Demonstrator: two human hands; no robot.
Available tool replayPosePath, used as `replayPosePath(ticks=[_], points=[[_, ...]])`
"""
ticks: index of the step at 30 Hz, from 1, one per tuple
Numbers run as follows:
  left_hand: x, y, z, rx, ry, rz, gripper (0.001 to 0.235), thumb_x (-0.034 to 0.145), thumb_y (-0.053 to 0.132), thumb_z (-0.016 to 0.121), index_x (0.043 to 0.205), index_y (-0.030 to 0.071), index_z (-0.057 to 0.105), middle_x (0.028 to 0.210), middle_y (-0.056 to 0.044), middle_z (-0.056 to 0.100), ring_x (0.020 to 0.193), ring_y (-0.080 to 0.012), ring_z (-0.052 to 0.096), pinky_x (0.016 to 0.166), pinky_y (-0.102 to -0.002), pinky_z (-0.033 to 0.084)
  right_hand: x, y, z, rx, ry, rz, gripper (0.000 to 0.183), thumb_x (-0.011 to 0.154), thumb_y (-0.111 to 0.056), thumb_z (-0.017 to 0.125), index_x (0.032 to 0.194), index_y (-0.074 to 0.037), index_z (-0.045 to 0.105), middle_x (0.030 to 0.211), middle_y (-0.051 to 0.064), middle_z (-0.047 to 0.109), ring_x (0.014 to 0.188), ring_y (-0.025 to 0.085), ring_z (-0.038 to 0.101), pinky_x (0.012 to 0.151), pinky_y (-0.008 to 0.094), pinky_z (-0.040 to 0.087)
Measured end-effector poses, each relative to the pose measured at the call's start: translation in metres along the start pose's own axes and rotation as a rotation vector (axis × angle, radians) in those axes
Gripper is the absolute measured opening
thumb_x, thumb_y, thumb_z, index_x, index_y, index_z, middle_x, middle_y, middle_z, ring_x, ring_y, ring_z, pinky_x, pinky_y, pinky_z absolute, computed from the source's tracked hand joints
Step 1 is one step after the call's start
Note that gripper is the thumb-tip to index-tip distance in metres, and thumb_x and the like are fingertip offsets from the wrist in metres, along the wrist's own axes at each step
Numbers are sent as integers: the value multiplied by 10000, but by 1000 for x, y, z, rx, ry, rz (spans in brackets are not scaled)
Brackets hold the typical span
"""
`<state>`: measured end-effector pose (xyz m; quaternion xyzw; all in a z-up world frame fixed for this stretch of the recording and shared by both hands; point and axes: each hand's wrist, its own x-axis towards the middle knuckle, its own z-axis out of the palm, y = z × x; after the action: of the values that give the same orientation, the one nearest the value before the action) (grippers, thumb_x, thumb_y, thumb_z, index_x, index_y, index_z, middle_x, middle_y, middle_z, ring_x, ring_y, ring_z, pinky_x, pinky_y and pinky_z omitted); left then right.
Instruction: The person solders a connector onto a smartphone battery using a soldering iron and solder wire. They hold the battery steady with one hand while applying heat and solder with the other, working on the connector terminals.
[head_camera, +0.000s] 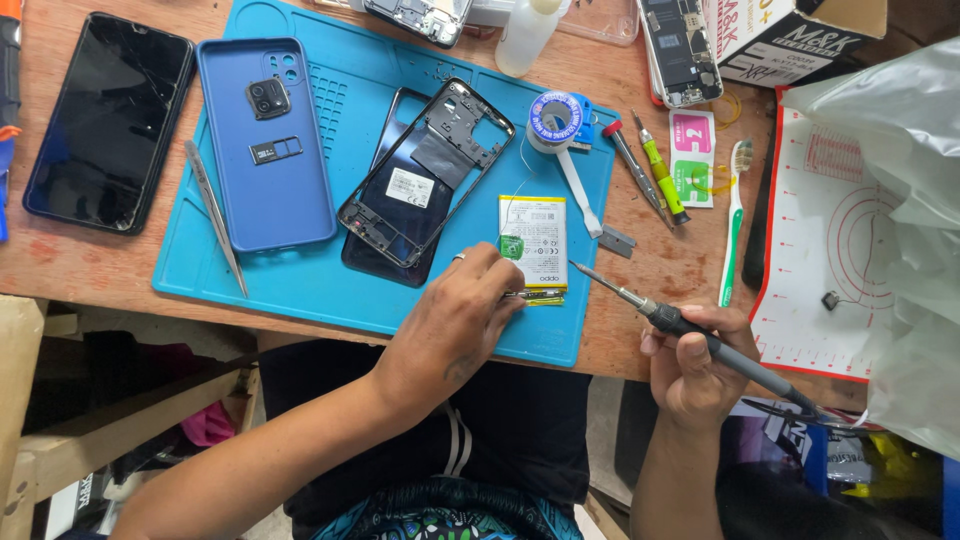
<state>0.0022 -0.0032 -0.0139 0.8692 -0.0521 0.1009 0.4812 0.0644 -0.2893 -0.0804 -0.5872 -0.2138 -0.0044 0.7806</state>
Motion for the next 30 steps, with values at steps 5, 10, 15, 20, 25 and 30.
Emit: replayPosePath(ticks=[5,10,15,20,25,30], points=[[-3,-2,-1,-77,35,-16,112,916,48,697,982,-10,628,969,-153,607,847,-321,649,749,-432,539,1,-1,3,16,2,0,289,1046,-218,732,1218,-21,611,931,157,688,740,188,649,674,288,530],[-4,-7,-1,-159,34,-49,81,935,16,673,1011,-6,657,1018,-124,645,856,-260,717,755,-342,610,1,-3,7,8,-13,-4,292,1038,-219,744,1207,-19,615,948,155,685,747,184,646,683,285,528],[-6,-6,1,-139,59,-48,99,882,13,721,975,-11,696,1002,-121,643,850,-251,718,750,-342,613,2,-9,13,-124,22,23,186,980,-108,721,1092,5,625,889,142,663,631,130,589,557,226,478],[-9,-7,4,-117,86,-14,102,862,9,743,949,-10,692,1015,-111,652,879,-247,716,770,-330,619,2,-9,20,-62,79,48,81,963,1,675,999,-7,603,829,127,624,638,115,550,583,220,445],[-9,-8,5,-125,94,-28,115,856,6,749,953,-11,690,993,-108,656,857,-244,711,742,-332,606,10,-3,28,-73,102,87,100,921,17,662,944,-26,575,751,96,586,551,90,480,532,225,381],[-11,-9,7,-109,121,-24,126,861,6,756,964,-6,684,986,-113,651,839,-253,697,723,-354,582,12,-3,29,-20,78,73,108,931,20,658,943,-36,566,794,86,584,609,117,508,549,244,415]])
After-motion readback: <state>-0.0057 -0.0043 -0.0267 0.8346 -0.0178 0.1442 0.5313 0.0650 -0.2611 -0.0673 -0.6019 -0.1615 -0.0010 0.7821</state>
